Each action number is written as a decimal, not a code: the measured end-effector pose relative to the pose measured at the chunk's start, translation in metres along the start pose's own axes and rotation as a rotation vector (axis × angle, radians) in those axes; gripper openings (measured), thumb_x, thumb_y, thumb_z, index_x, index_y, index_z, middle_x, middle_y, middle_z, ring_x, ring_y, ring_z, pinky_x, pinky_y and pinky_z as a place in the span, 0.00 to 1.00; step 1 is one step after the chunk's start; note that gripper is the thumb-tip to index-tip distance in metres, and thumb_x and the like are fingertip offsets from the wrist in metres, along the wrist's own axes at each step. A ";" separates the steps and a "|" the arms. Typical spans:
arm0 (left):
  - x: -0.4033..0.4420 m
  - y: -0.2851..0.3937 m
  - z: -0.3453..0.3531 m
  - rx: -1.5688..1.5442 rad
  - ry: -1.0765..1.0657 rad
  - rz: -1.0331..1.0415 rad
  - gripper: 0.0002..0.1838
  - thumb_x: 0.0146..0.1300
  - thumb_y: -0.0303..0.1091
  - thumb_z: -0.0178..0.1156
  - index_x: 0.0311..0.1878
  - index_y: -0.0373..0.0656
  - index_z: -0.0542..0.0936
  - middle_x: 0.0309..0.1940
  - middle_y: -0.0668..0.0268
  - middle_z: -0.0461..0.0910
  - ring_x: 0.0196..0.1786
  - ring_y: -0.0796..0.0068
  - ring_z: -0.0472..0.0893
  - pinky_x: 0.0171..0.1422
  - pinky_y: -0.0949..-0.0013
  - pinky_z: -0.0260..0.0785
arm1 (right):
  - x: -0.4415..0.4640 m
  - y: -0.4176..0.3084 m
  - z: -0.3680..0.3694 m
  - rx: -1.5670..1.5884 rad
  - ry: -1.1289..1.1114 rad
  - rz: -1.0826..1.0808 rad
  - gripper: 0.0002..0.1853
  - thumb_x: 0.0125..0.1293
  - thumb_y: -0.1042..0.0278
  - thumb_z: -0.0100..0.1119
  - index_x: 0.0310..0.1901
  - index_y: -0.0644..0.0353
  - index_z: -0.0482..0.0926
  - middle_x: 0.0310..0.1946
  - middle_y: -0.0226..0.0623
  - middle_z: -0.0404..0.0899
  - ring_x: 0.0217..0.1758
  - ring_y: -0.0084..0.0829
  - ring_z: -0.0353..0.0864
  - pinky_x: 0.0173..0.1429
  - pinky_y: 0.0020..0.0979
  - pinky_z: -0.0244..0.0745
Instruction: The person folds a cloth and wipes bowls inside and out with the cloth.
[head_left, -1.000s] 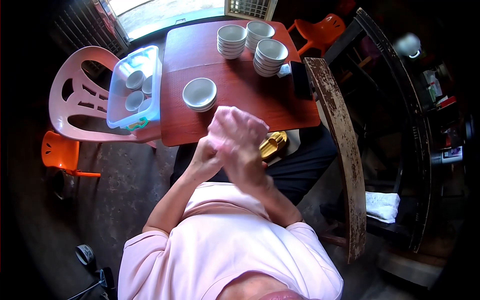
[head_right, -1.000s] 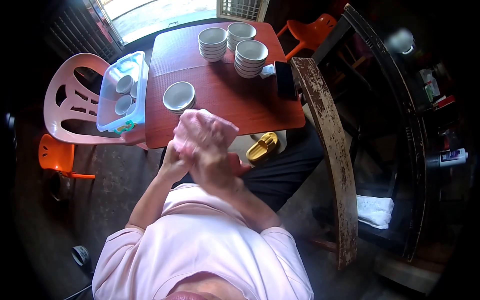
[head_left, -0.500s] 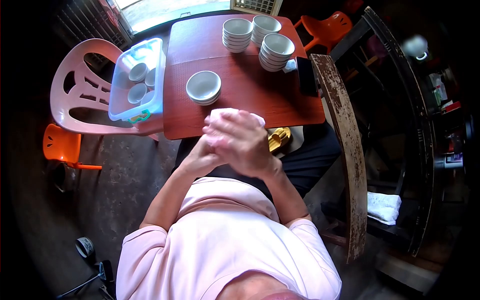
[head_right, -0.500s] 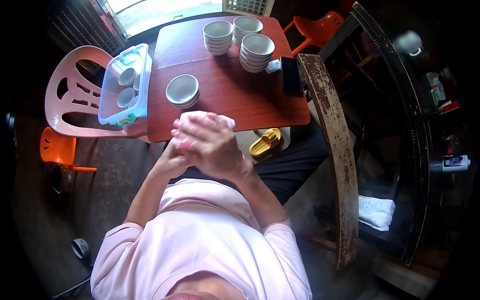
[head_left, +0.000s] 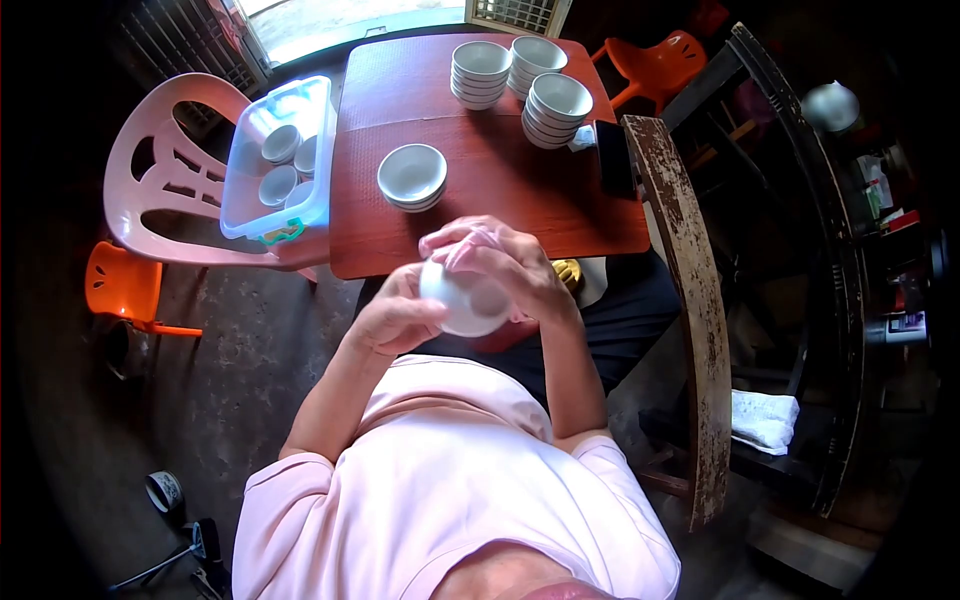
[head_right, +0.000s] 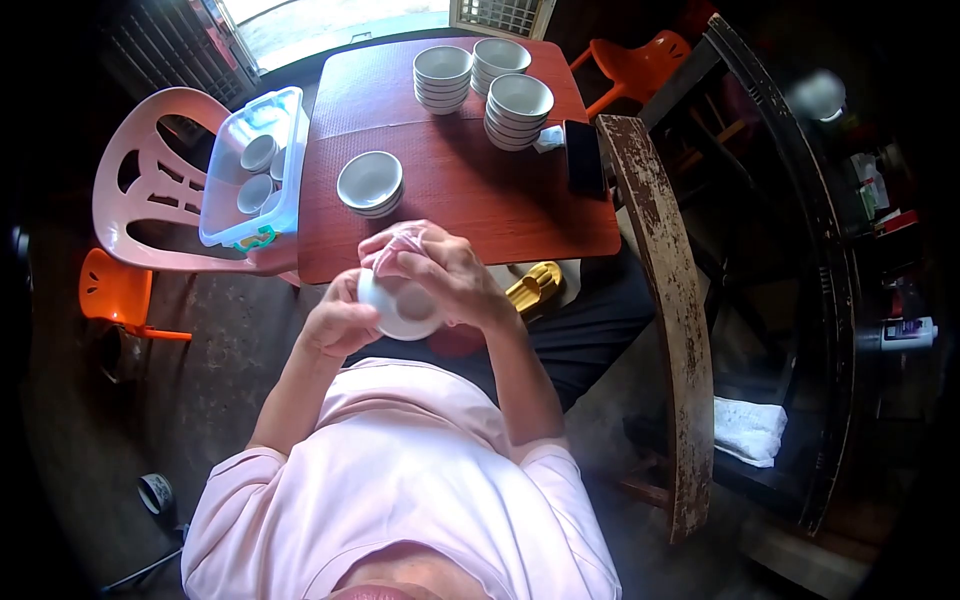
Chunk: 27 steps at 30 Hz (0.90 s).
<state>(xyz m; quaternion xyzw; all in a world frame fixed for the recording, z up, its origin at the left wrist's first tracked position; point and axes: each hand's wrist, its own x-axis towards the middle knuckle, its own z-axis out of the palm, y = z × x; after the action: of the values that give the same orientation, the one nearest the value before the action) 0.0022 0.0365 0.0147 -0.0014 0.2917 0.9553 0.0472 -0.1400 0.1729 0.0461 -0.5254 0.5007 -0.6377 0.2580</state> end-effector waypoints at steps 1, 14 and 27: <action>0.000 -0.001 0.002 0.056 -0.047 0.006 0.26 0.54 0.23 0.67 0.56 0.31 0.72 0.48 0.58 0.79 0.51 0.69 0.80 0.58 0.66 0.73 | -0.001 -0.001 0.003 0.225 0.008 0.216 0.19 0.72 0.59 0.41 0.44 0.62 0.81 0.49 0.46 0.79 0.54 0.35 0.78 0.56 0.36 0.75; 0.021 0.009 0.016 0.045 0.073 -0.033 0.20 0.56 0.25 0.68 0.52 0.31 0.77 0.46 0.59 0.81 0.47 0.74 0.81 0.54 0.67 0.75 | -0.016 0.018 0.024 0.737 0.709 0.314 0.23 0.72 0.52 0.42 0.53 0.65 0.73 0.47 0.41 0.78 0.47 0.30 0.80 0.52 0.30 0.78; 0.022 -0.001 0.016 0.122 0.099 0.089 0.20 0.56 0.28 0.69 0.51 0.33 0.77 0.44 0.59 0.81 0.49 0.72 0.80 0.57 0.65 0.73 | -0.012 0.020 0.033 0.930 0.850 0.216 0.21 0.73 0.53 0.42 0.54 0.61 0.72 0.45 0.39 0.79 0.49 0.31 0.80 0.52 0.31 0.77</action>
<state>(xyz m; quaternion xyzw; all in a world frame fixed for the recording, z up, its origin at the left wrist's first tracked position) -0.0193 0.0481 0.0273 -0.0329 0.3510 0.9357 -0.0096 -0.1097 0.1637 0.0209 -0.0061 0.2803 -0.9116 0.3007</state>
